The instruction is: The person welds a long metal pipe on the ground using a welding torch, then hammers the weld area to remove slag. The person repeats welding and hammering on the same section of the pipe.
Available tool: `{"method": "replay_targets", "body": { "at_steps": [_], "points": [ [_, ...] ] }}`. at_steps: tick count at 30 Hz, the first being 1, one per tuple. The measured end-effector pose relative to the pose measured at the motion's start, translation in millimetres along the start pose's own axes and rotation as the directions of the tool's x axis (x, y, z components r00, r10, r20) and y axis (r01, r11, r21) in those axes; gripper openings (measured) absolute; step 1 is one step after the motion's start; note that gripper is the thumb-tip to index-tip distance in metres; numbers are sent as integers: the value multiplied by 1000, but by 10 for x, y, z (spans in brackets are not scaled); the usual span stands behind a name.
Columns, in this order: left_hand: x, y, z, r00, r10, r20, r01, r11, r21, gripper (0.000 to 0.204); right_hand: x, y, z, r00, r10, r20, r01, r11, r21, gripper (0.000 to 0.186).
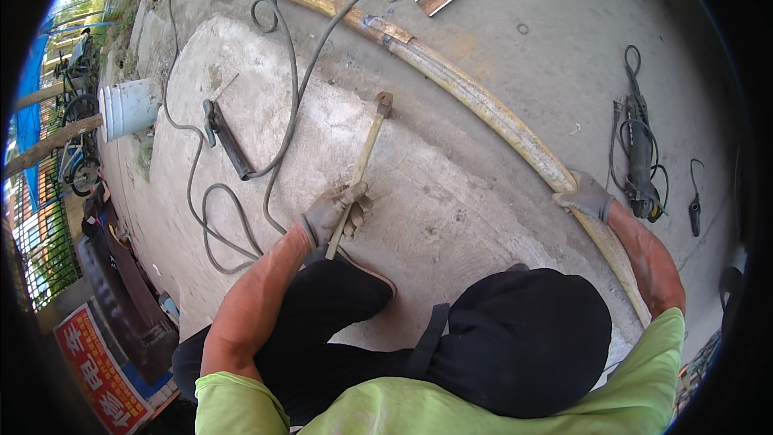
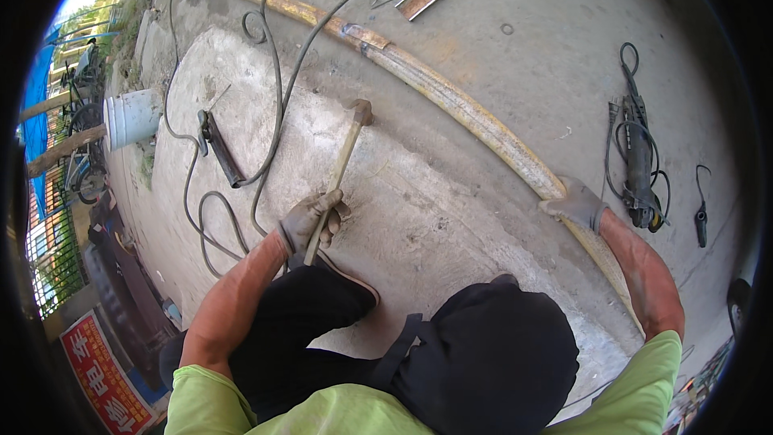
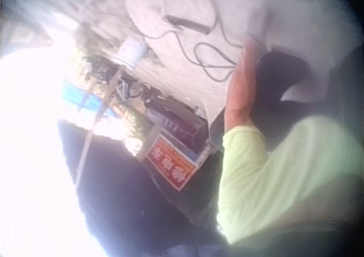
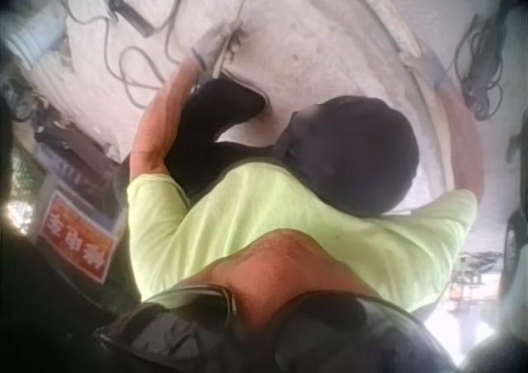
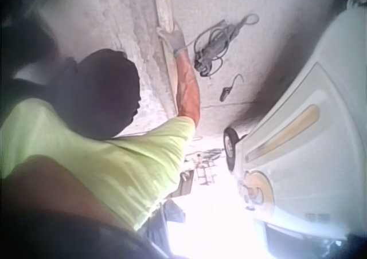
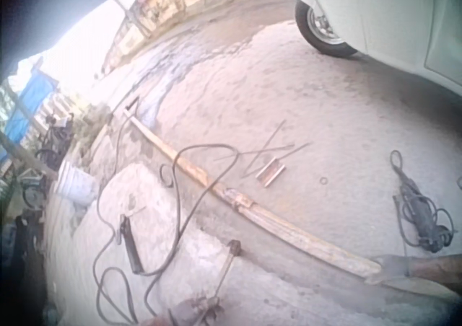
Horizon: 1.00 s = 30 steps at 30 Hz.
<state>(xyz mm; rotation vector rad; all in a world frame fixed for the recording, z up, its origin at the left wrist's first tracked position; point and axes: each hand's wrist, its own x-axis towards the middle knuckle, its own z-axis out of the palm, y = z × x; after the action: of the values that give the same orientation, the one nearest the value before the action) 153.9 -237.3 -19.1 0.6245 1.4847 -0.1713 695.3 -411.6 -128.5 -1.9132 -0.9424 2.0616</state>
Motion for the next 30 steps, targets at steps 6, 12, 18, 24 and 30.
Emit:
{"method": "replay_targets", "body": {
  "at_steps": [6,12,18,24,30],
  "points": [
    [150,-109,1,995,71,-73,-59,987,153,45,11,89,69,989,-71,-131,51,987,-152,62],
    [205,-22,52,932,340,-129,-43,454,890,42,8,81,103,984,-88,-156,68,990,-125,69],
    [67,555,995,832,553,53,-346,442,828,45,-8,52,86,986,-86,-141,68,990,-128,64],
    [1049,774,2128,911,407,59,-411,897,161,63,47,112,61,991,-79,-111,70,994,-81,58],
    [1677,928,2548,971,237,41,-212,925,-314,60,33,65,47,994,-55,-92,47,995,-84,59]
  ]
}}
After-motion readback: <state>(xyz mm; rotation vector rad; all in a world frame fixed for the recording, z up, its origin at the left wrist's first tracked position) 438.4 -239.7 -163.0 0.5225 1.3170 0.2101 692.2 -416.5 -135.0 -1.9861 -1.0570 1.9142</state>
